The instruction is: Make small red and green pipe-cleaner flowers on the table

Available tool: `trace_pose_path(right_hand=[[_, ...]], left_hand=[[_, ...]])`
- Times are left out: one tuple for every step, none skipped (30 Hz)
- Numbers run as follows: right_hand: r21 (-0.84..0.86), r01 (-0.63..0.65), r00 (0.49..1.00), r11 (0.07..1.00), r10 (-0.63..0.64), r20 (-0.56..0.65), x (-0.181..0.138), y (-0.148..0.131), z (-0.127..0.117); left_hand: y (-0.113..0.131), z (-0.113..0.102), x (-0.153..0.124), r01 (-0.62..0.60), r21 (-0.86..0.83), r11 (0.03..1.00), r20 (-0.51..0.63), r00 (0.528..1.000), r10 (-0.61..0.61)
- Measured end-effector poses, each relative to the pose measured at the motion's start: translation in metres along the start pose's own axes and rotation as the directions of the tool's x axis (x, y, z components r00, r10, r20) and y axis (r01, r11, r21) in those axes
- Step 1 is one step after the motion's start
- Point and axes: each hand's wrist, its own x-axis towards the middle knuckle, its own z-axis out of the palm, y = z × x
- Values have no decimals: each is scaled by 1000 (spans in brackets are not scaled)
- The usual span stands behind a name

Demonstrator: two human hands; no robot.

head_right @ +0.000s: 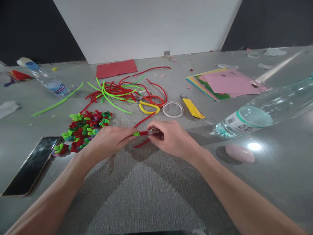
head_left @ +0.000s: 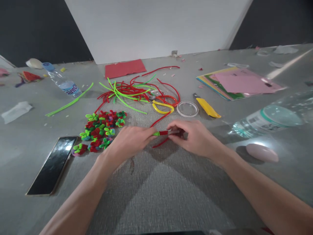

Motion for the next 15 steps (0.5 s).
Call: trace_pose_path(right_hand=[[7,9,1000,1000,-9,-18,0,0,0],[16,16,999,1000,-15,-32,0,0,-1],[25,20,999,999,-19,-41,0,0,-1],[35,23,999,999,-21,-47,1,-1,-1],[47,26,998,999,-24,-54,1,-2,0],[62,30,998,998,-26,-63,1,-2,0],[81,35,997,996,-29,-74,1,-3,1],[101,39,996,994,-31,-86,1,-4,1],[120,44,995,992,-32,-97,0,-5,1],[138,46,994,989,-32,-107,0,-6,2],[153,48,993,987,-30,-116,0,-7,2],[165,47,992,985,-27,-122,0,-7,2],[175,45,992,983,-22,-127,0,-7,3],[184,42,991,982,-18,-129,0,-7,3],[193,39,992,980,-14,-129,0,-7,4]], left_hand=[[0,0,0,4,2,1000,5,1000,-4],[0,0,1,8,4,1000,13,1000,-8],[1,-1,1,11,5,1000,24,1000,-11],[2,-1,1,13,7,1000,34,999,-13],[2,-1,1,12,8,1000,43,999,-13],[3,-1,1,11,11,1000,47,999,-11],[3,-1,1,8,12,1000,47,999,-8],[4,-2,1,5,12,1000,42,999,-5],[4,-2,1,0,10,1000,34,999,-1],[4,-2,1,-5,6,1000,26,1000,5],[5,-1,1,-10,2,1000,18,1000,10],[5,-1,1,-16,0,1000,11,1000,16],[5,-1,1,-21,3,1000,7,1000,21],[5,0,1,-27,9,1000,5,1000,27],[5,0,1,-33,19,999,6,999,33]])
